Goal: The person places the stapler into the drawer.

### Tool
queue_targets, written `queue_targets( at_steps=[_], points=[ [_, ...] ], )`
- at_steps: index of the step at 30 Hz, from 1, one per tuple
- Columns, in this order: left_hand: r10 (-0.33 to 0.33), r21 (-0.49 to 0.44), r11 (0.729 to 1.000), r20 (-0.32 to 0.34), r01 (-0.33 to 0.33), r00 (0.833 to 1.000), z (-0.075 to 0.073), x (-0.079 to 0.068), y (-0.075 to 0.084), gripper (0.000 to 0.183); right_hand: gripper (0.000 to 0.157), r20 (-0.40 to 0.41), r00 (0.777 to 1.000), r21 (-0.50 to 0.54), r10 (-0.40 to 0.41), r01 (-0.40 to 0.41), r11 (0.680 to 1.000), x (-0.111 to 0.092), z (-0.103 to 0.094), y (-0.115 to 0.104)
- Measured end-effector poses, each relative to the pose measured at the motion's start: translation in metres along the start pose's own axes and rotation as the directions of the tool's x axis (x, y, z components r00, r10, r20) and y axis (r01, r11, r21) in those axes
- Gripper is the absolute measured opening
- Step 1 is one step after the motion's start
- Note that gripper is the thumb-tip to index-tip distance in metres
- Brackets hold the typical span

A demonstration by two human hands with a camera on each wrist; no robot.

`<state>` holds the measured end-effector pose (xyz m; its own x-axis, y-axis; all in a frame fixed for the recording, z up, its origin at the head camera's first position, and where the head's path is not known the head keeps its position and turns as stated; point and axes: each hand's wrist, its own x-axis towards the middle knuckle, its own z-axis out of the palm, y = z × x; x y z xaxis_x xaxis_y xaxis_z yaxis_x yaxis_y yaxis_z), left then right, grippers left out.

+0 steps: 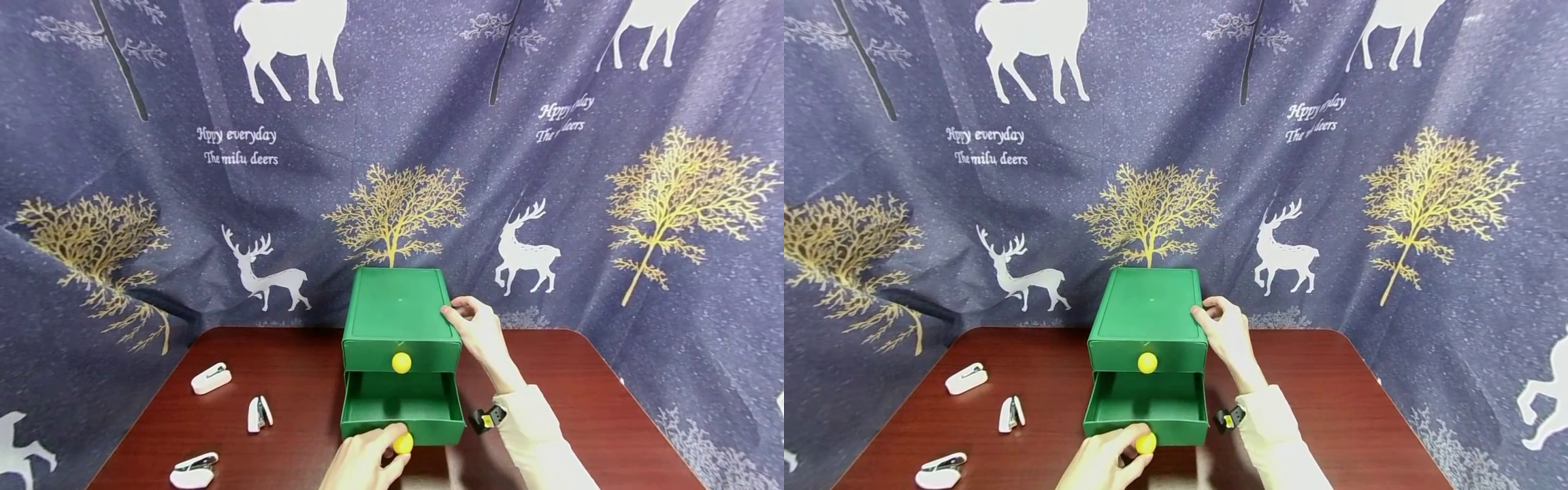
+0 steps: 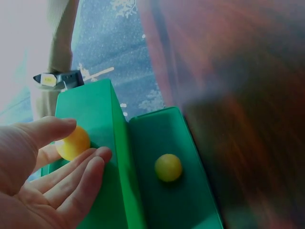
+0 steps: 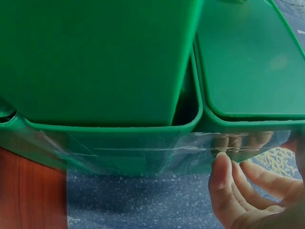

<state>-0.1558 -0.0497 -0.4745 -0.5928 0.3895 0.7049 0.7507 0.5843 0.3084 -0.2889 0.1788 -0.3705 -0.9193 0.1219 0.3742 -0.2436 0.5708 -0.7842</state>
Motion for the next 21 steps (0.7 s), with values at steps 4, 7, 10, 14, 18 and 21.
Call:
queue_targets(
  at_steps=[4, 7, 10, 14, 18, 21],
  points=[
    [0.024, 0.005, 1.0, 0.018, -0.024, 1.0, -0.003, -0.005, 0.003, 0.037, 0.03, 0.01, 1.0, 0.001, -0.003, 0.003, 1.0, -0.001, 0.0, -0.001],
    [0.023, 0.02, 1.0, 0.041, -0.024, 0.999, -0.005, -0.008, 0.005, 0.035, 0.029, 0.006, 1.0, -0.003, -0.004, 0.004, 1.0, 0.0, 0.0, -0.001],
    [0.025, 0.025, 0.999, 0.052, -0.026, 0.998, -0.006, -0.011, 0.007, 0.035, 0.029, 0.004, 1.0, -0.008, -0.001, 0.001, 1.0, 0.0, 0.0, -0.001],
    [0.027, 0.044, 0.999, 0.04, -0.029, 0.999, -0.006, -0.014, 0.008, 0.037, 0.03, 0.004, 1.0, -0.004, 0.001, -0.001, 1.0, 0.0, -0.001, -0.002],
    [0.0, 0.06, 0.998, 0.046, -0.003, 0.999, -0.007, -0.017, 0.011, 0.035, 0.029, 0.004, 1.0, -0.002, -0.001, 0.001, 1.0, 0.0, 0.0, -0.001],
    [-0.028, 0.057, 0.998, 0.087, 0.023, 0.996, -0.009, -0.018, 0.013, 0.029, 0.029, 0.002, 1.0, -0.002, 0.0, 0.0, 1.0, 0.0, -0.001, -0.001]
  ],
)
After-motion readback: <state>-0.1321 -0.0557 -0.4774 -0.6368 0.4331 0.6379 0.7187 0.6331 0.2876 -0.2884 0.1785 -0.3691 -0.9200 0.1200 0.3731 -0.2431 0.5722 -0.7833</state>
